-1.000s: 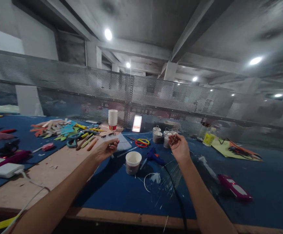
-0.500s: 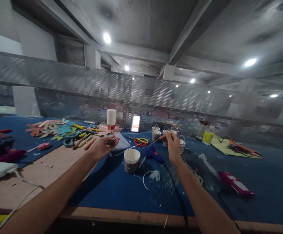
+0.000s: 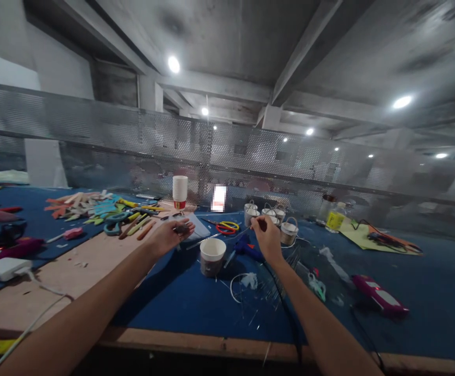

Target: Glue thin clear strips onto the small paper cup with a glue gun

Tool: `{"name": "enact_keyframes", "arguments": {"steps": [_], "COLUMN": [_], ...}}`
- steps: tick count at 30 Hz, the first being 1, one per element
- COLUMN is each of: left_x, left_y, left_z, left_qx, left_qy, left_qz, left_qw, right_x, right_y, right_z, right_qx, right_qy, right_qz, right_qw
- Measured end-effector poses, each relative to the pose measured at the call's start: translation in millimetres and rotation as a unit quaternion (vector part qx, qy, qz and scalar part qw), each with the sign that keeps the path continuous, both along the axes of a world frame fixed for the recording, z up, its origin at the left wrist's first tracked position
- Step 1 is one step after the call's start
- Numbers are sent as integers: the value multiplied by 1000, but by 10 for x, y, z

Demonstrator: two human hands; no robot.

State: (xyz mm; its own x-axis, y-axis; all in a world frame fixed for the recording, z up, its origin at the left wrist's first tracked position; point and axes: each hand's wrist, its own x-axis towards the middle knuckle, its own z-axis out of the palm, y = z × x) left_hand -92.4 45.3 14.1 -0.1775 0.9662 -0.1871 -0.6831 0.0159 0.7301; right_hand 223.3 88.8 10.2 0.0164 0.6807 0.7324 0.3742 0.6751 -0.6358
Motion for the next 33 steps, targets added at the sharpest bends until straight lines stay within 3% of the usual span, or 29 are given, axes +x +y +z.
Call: {"name": "enact_keyframes", "arguments": {"steps": [19,33], "left_x": [-41,-3], "left_y": [26,24], "left_z": [-44,-47], "left_qx": [-31,15], "left_qy": [46,60], "left_qz": [-8,-18], "left_qw": [998,998], "right_x": [-47,-56], "right_y": [-31,-49], "right_z": [-30,-60], "right_qx": [9,39], "right_qy": [-33,-73], "right_qz": [6,-8], "right_qw": [999,997]}}
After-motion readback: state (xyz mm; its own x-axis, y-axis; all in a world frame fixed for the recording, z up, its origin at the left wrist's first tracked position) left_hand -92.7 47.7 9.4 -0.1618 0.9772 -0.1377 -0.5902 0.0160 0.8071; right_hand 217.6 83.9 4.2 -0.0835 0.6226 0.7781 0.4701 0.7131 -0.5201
